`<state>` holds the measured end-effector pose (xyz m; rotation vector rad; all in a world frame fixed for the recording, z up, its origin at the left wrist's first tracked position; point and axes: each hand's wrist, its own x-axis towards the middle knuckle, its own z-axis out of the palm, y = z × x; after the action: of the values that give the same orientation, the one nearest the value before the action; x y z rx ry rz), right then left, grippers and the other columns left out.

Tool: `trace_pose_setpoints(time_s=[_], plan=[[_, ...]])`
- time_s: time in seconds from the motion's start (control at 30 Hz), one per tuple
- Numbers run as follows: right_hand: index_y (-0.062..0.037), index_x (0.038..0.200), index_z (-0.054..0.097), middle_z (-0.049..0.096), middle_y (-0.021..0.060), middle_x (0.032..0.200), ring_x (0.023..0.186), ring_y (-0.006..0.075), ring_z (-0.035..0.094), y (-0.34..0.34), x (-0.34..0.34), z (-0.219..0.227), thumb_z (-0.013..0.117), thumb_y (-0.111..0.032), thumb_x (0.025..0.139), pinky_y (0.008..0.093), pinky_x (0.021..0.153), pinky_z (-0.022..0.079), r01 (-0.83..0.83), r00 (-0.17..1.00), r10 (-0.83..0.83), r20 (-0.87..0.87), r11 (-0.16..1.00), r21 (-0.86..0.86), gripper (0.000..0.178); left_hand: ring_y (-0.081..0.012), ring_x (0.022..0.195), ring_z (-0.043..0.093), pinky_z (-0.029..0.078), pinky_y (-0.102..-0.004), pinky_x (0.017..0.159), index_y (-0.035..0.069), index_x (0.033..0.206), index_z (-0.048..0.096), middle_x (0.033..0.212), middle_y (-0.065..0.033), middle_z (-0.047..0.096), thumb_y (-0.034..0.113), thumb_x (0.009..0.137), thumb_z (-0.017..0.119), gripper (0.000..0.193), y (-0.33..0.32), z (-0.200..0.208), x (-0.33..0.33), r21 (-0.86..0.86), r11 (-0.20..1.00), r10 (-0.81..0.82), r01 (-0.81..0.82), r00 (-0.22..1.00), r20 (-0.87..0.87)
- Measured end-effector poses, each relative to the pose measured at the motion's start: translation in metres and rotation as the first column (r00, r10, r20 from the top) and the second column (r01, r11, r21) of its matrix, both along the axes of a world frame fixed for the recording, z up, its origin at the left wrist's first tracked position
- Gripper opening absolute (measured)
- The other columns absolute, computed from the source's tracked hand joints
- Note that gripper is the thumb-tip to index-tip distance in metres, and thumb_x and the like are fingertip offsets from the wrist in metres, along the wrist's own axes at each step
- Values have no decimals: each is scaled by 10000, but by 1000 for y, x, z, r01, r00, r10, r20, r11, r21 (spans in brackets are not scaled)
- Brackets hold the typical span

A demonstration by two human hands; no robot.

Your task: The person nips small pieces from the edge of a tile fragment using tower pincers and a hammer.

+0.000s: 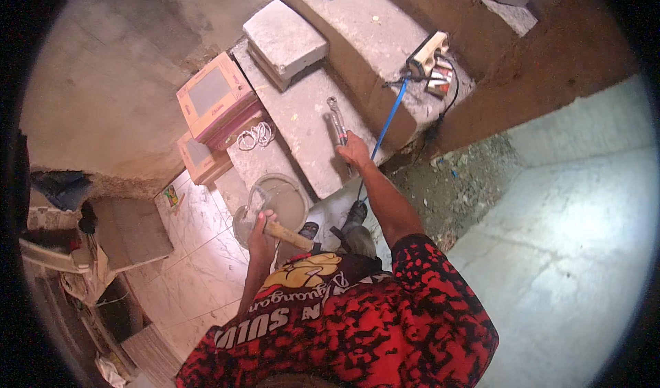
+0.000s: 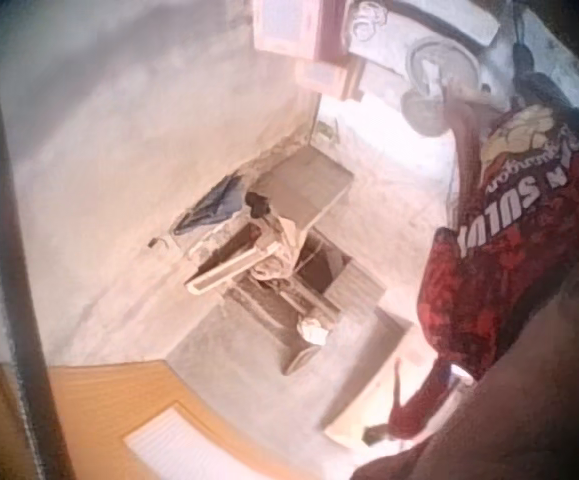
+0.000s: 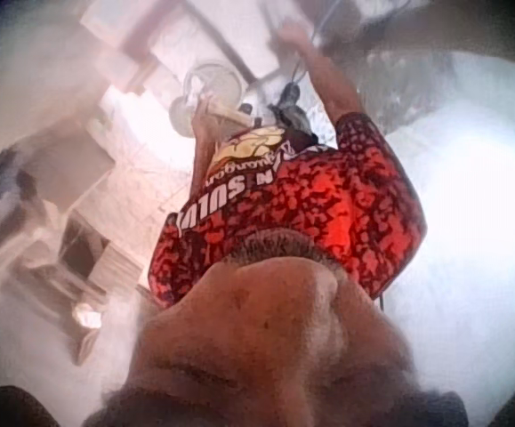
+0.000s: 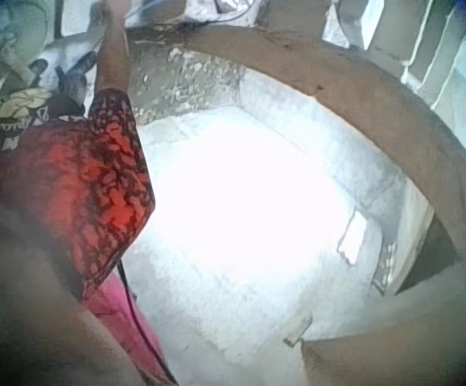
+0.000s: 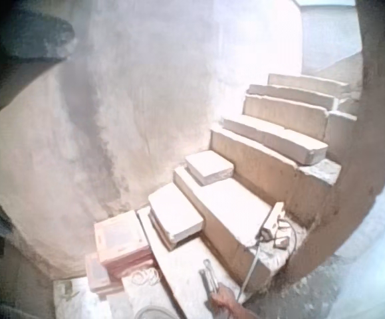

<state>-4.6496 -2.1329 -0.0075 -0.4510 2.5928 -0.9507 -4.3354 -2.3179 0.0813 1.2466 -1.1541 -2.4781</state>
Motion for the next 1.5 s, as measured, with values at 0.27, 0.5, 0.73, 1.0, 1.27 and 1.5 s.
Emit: trace_pose_setpoints(time_s=[0.27,0.5,0.73,1.0,1.27,1.5], plan=[[23,1044,542,504,276,1183,1095,414,489,-9,-71,-2,672,-287,659,433,910,408,-107,907,67,-415,992,-73,511,-226,1136,497,392,-373,965,-7,1188,552,1174,-124,561,350,951,545,429,75,10,-52,-159,972,159,-170,984,-76],[-38,1096,576,620,117,942,861,242,591,37,26,36,647,-196,693,345,785,469,-67,970,150,193,922,-382,439,-159,1057,539,396,-300,938,-20,1184,594,1166,-87,602,314,926,587,423,75,-1,-111,-243,966,77,-91,995,-68],[-66,1162,562,650,50,920,756,95,575,65,63,91,674,-59,735,256,680,470,57,976,47,213,889,-454,442,-134,1037,530,408,-285,900,0,1143,620,1105,-60,606,246,905,633,343,67,-15,-205,-439,898,-109,-19,958,-266],[-63,1305,463,636,49,907,729,100,610,46,20,116,666,-22,797,244,659,498,105,993,-114,18,832,-544,548,-291,1192,520,393,-373,1013,90,1115,650,1164,-115,624,222,814,711,334,59,-51,-244,-887,426,-706,178,679,-203],[-16,1049,541,620,48,839,706,120,600,34,48,117,710,-134,839,261,637,505,402,901,-202,385,724,-561,294,-277,1206,516,351,-388,1057,97,1216,598,1228,-75,599,54,784,662,439,25,-50,-239,-881,348,-902,321,371,-221],[-27,1015,530,603,47,891,771,134,604,52,49,92,702,-118,844,289,677,531,381,924,-281,261,746,-547,259,-289,1088,583,449,-339,943,48,1114,641,1118,-158,629,-3,793,526,344,-3,-86,-306,-808,337,-798,483,602,26]])
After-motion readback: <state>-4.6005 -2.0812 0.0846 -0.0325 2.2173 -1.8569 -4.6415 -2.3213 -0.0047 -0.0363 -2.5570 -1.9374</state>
